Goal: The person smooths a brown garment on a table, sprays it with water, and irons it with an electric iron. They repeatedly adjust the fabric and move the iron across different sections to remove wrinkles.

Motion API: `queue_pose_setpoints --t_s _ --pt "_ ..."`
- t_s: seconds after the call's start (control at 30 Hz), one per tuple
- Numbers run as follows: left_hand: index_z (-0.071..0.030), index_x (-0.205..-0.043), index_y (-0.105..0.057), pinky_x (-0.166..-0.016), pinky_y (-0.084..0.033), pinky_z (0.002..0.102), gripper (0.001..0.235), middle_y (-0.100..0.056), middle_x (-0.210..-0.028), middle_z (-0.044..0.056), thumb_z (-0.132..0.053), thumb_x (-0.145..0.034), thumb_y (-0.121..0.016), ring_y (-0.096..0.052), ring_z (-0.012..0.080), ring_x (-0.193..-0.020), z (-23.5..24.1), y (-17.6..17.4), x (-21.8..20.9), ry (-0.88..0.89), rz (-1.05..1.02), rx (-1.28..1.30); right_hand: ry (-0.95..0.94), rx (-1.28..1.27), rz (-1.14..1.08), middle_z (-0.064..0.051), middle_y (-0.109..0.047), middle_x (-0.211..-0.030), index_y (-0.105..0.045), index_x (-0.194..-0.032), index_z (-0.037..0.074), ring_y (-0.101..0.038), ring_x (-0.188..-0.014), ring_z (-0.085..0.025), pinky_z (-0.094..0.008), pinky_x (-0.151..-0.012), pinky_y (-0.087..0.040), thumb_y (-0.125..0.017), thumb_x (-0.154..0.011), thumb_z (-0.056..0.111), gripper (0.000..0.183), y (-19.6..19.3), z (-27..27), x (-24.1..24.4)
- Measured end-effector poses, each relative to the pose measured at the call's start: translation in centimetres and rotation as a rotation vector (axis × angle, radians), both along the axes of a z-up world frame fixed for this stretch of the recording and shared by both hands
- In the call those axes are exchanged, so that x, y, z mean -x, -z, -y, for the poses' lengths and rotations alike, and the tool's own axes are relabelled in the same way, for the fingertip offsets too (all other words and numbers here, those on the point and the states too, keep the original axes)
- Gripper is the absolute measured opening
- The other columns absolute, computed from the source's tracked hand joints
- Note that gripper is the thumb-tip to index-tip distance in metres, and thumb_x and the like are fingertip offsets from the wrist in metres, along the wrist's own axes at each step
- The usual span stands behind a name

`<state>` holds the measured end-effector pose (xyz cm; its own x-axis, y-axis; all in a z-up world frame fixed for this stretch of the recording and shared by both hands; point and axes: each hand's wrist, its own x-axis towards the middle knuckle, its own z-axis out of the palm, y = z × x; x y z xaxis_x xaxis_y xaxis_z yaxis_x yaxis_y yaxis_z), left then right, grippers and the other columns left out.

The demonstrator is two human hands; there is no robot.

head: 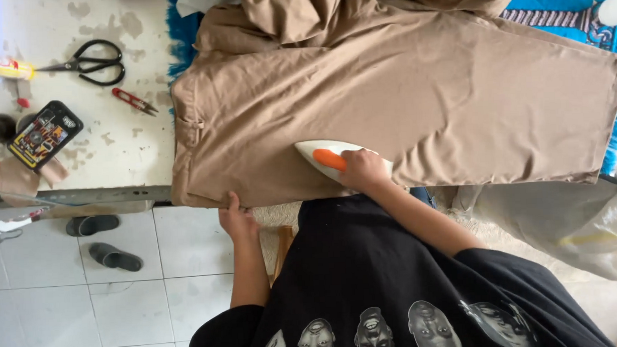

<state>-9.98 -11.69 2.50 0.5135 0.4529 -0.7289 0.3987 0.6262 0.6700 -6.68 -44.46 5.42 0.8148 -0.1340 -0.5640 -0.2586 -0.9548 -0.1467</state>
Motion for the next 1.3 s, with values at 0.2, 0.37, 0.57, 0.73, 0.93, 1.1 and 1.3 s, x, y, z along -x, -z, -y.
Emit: queue_pose_setpoints --t_s 0.2,0.37,0.57,0.73,0.93,1.1,1.3 --pt "-0.016 -0.137 -0.052 -0.072 -0.041 0.022 0.051 -0.06 -0.133 0.007 -0.048 -0.101 -0.07 -0.063 0.0173 -0.108 0.6 -0.7 -1.4 -0.028 -0.033 0.002 0.101 0.084 0.229 -0.024 -0.072 -0.088 -0.074 -0.111 0.005 -0.075 -0.079 -0.043 -0.05 -0.068 -0.061 -0.06 -0.083 0.02 0.035 -7.1 7.7 -3.9" --pt "-0.009 -0.12 -0.061 -0.043 -0.036 0.004 0.067 -0.059 -0.097 0.0 -0.066 -0.086 -0.073 -0.049 0.003 -0.059 11.1 -9.6 -0.6 0.166 -0.274 0.246 0.392 0.164 0.126 -0.018 -0.075 -0.099 -0.071 -0.127 0.012 -0.074 -0.094 -0.041 -0.055 -0.076 -0.06 -0.07 -0.078 0.034 0.054 -1.3 28.2 -4.1" --pt "-0.008 -0.11 -0.058 -0.086 -0.059 0.036 0.032 -0.07 -0.101 0.009 -0.019 -0.088 -0.078 -0.068 0.0211 -0.093 19.1 1.5 5.9 0.222 -0.26 0.374 0.712 0.063 -0.065 -0.015 -0.069 -0.07 -0.066 -0.111 -0.001 -0.064 -0.053 -0.031 -0.048 -0.047 -0.052 -0.062 -0.084 0.023 0.036 -5.8 39.0 -3.3" --pt "-0.008 -0.119 -0.056 -0.106 -0.054 0.049 0.029 -0.068 -0.12 0.01 -0.011 -0.093 -0.069 -0.068 0.0235 -0.107 21.5 2.3 9.2 0.289 -0.173 0.341 0.474 -0.054 -0.128 -0.015 -0.068 -0.079 -0.07 -0.106 -0.003 -0.061 -0.06 -0.026 -0.045 -0.049 -0.045 -0.08 -0.072 0.029 0.048 -1.6 35.2 -0.5" --pt "-0.007 -0.112 -0.054 -0.103 -0.055 0.053 0.018 -0.07 -0.099 0.016 -0.021 -0.103 -0.059 -0.071 0.0281 -0.096 23.3 4.6 11.4 0.09 -0.081 0.233 -0.163 -0.079 -0.371 -0.016 -0.072 -0.115 -0.07 -0.116 0.016 -0.068 -0.109 -0.038 -0.047 -0.092 -0.053 -0.06 -0.075 0.036 0.046 -6.2 15.7 5.4" --pt "-0.008 -0.102 -0.055 -0.075 -0.063 0.036 0.01 -0.065 -0.087 0.013 -0.012 -0.099 -0.063 -0.067 0.0206 -0.075 24.4 6.4 9.9 -0.071 -0.259 0.004 0.059 0.063 -0.236 -0.021 -0.07 -0.108 -0.066 -0.123 0.018 -0.07 -0.097 -0.042 -0.051 -0.079 -0.058 -0.043 -0.095 0.064 0.059 -7.8 19.4 3.5" --pt "-0.002 -0.126 -0.056 -0.084 -0.049 0.041 0.049 -0.069 -0.113 0.015 -0.025 -0.084 -0.068 -0.066 0.0269 -0.1 25.9 0.6 7.5 0.069 -0.436 -0.427 0.609 0.166 -0.004 -0.017 -0.075 -0.092 -0.076 -0.114 0.014 -0.072 -0.084 -0.04 -0.052 -0.074 -0.057 -0.063 -0.076 0.029 0.043 -4.0 41.4 5.0"
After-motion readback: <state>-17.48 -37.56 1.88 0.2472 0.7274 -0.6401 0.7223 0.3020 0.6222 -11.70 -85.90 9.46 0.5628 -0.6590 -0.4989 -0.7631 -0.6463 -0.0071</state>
